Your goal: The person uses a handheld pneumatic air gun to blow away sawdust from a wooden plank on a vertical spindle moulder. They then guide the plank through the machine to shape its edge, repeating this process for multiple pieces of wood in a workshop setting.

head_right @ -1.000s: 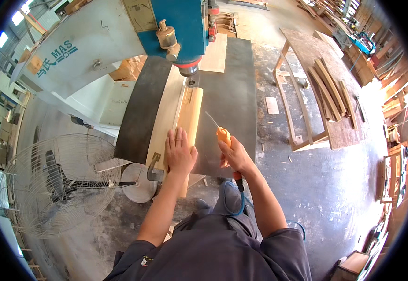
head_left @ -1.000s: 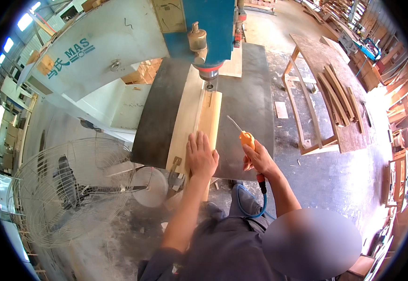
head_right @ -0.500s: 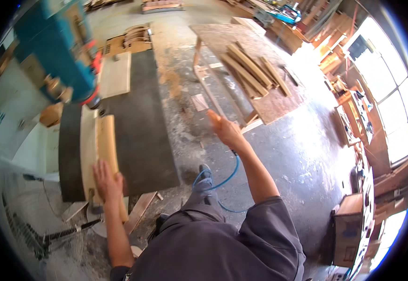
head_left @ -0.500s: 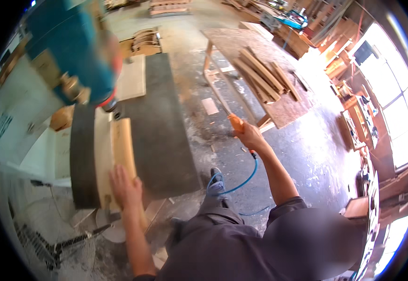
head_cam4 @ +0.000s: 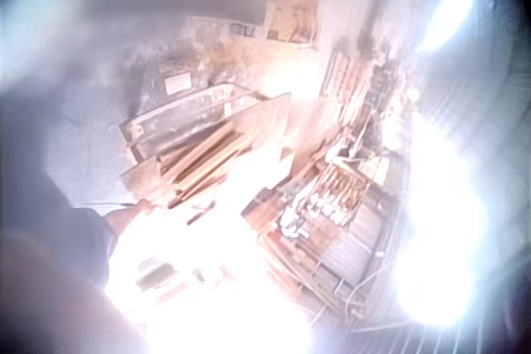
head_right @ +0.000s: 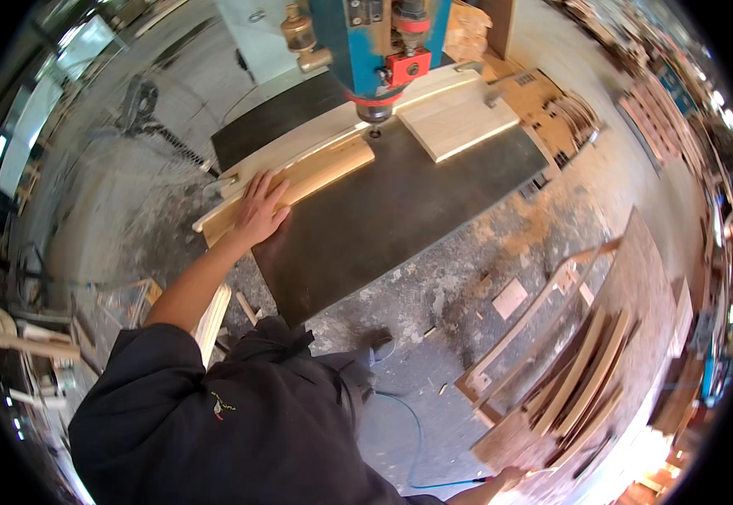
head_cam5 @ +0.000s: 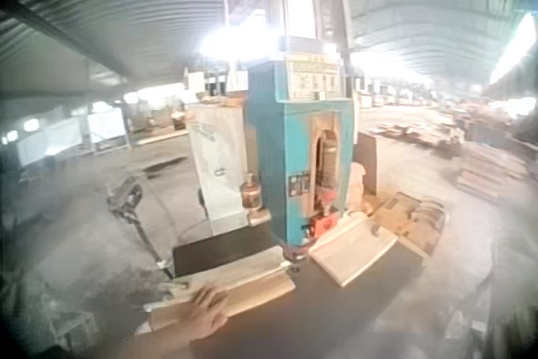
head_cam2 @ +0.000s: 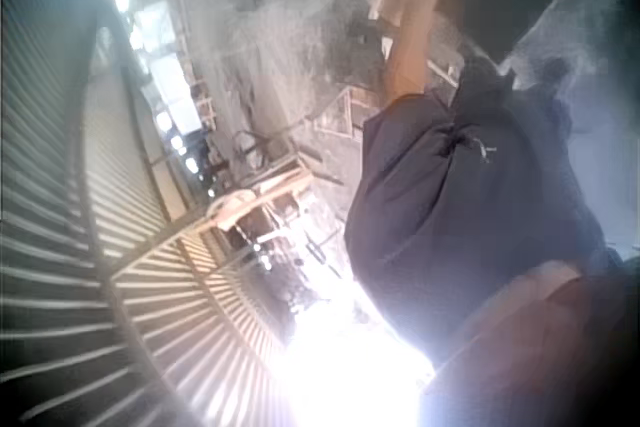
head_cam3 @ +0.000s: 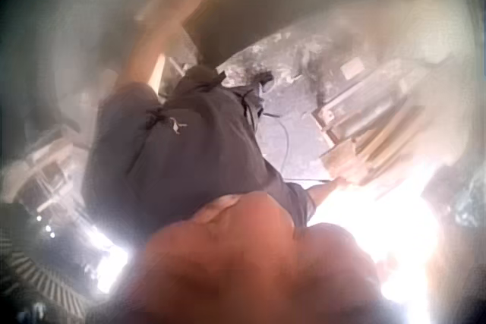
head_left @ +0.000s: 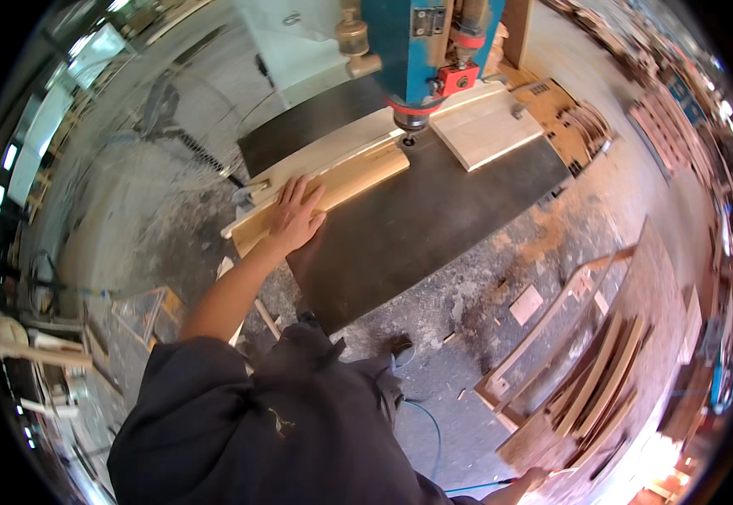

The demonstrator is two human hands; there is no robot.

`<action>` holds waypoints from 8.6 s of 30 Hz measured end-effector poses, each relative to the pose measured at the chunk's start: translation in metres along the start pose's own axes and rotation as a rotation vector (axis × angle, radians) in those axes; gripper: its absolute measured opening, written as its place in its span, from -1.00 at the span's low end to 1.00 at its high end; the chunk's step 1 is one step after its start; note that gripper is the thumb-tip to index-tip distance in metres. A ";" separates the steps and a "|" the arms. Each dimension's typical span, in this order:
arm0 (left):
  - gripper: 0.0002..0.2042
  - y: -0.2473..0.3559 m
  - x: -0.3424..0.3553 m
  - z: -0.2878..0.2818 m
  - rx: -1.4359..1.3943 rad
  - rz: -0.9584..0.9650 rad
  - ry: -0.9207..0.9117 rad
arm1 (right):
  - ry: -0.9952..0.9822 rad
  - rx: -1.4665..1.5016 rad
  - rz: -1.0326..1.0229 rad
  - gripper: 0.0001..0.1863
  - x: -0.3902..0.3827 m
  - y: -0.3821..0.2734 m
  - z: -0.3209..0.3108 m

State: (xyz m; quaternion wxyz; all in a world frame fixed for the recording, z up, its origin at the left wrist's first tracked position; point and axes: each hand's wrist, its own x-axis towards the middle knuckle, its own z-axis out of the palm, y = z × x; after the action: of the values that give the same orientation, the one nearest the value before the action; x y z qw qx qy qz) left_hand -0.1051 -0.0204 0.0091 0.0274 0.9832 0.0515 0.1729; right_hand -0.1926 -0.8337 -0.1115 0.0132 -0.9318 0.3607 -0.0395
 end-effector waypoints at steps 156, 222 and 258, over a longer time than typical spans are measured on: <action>-0.47 0.140 0.020 0.012 -0.200 -0.492 0.148 | -0.214 0.954 -1.956 -0.75 0.011 -0.631 -0.090; -0.41 0.129 0.084 0.072 0.046 -0.557 0.301 | -0.177 0.872 -1.963 -0.64 0.021 -0.732 -0.059; -0.42 0.113 0.090 0.080 0.053 -0.542 0.327 | -0.221 0.821 -1.967 -0.63 0.017 -0.748 -0.059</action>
State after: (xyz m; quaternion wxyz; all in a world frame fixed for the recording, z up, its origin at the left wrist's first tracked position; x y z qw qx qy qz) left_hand 0.0170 -0.1259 -0.0270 0.0384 0.8932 0.3199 0.3136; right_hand 0.3176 -0.2918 -0.0116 0.3207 -0.7358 -0.5927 -0.0663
